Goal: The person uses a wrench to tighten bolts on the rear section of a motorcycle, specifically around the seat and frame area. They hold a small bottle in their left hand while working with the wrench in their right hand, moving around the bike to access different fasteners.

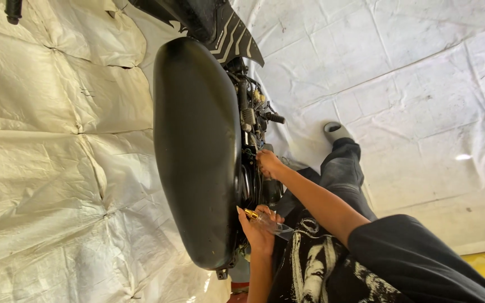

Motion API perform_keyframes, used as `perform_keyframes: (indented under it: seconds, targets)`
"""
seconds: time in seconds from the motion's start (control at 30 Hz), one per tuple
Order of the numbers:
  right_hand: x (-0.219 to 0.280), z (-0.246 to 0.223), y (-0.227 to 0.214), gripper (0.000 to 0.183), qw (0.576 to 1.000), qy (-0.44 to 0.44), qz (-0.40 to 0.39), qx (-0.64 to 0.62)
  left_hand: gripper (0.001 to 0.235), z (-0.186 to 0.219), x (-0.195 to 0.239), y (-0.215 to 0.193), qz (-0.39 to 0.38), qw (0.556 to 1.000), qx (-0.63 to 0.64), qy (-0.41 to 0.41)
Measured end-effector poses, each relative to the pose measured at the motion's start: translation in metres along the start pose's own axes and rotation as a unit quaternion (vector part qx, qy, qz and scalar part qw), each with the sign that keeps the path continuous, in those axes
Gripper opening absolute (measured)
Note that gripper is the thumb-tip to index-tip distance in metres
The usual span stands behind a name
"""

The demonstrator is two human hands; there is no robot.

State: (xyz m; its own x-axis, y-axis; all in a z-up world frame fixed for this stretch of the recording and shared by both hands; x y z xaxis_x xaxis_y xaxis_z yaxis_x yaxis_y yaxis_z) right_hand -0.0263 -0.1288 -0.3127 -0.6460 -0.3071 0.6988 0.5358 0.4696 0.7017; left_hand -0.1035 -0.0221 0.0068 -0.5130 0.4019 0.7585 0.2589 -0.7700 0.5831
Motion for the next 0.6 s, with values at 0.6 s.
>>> perform_keyframes:
  seconds: [0.6]
  targets:
    - [0.029, -0.033, -0.096, 0.033, 0.518, -0.080, 0.198, 0.828, 0.073, -0.016, -0.130, -0.008, 0.175, 0.918, -0.244, 0.258]
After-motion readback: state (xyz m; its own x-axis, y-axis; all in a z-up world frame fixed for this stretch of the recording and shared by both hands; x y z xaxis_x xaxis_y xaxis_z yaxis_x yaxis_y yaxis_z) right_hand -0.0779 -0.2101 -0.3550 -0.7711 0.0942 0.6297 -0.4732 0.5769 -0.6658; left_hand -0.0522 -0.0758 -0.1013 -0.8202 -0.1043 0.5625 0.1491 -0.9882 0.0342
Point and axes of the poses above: each hand's wrist, its own x-axis away from the middle knuckle, its own y-axis out of the palm, z = x × y, the point moved 3 cm from there along -x, towards the middle knuckle, and after that the axes turned 14 degrees about x, right-handed, at the moved point
